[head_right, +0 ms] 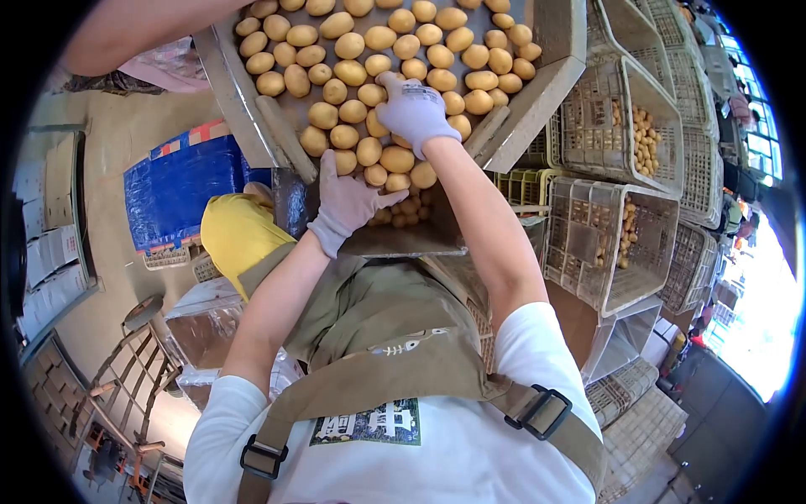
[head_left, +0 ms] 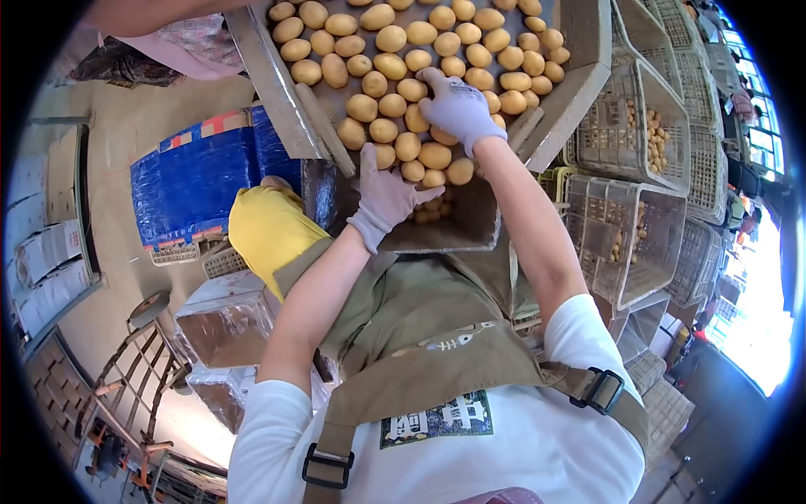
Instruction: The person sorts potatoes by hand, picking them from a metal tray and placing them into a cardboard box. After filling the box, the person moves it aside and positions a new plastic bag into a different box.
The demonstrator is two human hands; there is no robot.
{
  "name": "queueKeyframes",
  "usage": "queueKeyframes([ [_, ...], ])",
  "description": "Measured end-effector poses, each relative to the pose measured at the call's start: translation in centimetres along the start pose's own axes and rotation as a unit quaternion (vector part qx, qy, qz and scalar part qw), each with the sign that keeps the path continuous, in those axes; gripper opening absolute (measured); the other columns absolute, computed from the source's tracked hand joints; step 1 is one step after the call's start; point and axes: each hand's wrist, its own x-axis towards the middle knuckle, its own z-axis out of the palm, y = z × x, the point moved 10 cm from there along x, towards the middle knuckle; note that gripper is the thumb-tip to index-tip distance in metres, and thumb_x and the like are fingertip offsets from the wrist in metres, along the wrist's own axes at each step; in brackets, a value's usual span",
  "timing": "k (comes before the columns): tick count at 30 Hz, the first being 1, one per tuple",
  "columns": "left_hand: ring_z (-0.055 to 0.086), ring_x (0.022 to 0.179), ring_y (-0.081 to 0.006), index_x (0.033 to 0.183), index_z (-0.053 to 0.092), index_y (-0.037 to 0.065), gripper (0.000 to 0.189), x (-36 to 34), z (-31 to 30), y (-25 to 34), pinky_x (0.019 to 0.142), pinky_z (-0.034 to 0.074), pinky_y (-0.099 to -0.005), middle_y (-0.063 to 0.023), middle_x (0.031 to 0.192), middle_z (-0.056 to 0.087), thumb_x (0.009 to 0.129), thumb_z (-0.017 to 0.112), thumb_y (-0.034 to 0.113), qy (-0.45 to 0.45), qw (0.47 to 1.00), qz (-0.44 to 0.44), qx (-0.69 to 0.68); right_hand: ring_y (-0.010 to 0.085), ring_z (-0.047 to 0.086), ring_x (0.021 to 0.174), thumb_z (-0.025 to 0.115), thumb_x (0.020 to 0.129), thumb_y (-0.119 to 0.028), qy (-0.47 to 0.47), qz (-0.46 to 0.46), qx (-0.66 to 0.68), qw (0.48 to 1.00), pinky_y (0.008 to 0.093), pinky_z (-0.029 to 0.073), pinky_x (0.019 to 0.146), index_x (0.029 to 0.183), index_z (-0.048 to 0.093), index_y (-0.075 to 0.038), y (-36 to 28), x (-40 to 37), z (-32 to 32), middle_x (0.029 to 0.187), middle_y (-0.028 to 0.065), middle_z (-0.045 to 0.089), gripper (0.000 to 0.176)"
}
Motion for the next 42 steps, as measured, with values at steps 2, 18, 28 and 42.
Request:
queueKeyframes([
  [2, 0.03, 0.149, -0.0355, 0.159, 0.023, 0.02, 0.085, 0.0, 0.4, -0.1, 0.112, 0.029, -0.0738, -0.0057, 0.164, 0.025, 0.094, 0.038, 0.073, 0.0, 1.0, -0.001, -0.007, 0.0419, 0.065, 0.101, 0.056, 0.092, -0.023, 0.112, -0.068, 0.079, 0.988, 0.0484, 0.054, 0.086, 0.124, 0.059, -0.016, -0.2, -2.7, -2.2, 0.111, 0.021, 0.065, 0.033],
  [18, 0.03, 0.149, -0.0362, 0.158, 0.025, 0.02, 0.084, 0.3, -0.1, 0.3, 0.114, 0.026, -0.0713, -0.0046, 0.163, 0.027, 0.094, 0.038, 0.073, -0.009, 1.0, 0.006, 0.013, 0.0332, 0.059, 0.12, 0.068, 0.086, -0.026, 0.057, -0.101, -0.157, 0.981, 0.0501, 0.035, 0.113, 0.128, 0.065, -0.014, 1.1, -13.2, -3.6, 0.126, 0.0134, 0.063, 0.044],
  [28, 0.033, 0.147, -0.0381, 0.158, 0.025, 0.021, 0.081, 0.0, -0.2, 0.0, 0.107, 0.035, -0.0747, -0.0059, 0.161, 0.027, 0.095, 0.041, 0.07, -0.018, 0.999, -0.006, 0.039, 0.0343, 0.067, 0.101, 0.062, 0.089, -0.035, -0.064, -0.004, -0.011, 0.998, 0.0469, 0.05, 0.091, 0.112, 0.071, -0.015, 3.0, -7.5, -1.6, 0.106, 0.012, 0.072, 0.031],
  [42, 0.031, 0.148, -0.0415, 0.158, 0.024, 0.021, 0.081, 0.3, -0.3, -0.4, 0.107, 0.031, -0.0777, -0.0068, 0.162, 0.027, 0.094, 0.042, 0.069, -0.015, 1.0, -0.002, 0.016, 0.0381, 0.066, 0.106, 0.075, 0.084, -0.032, 0.057, 0.076, -0.089, 0.992, 0.0476, 0.054, 0.085, 0.125, 0.054, -0.01, 4.7, -2.4, -2.8, 0.123, 0.0202, 0.059, 0.051],
])
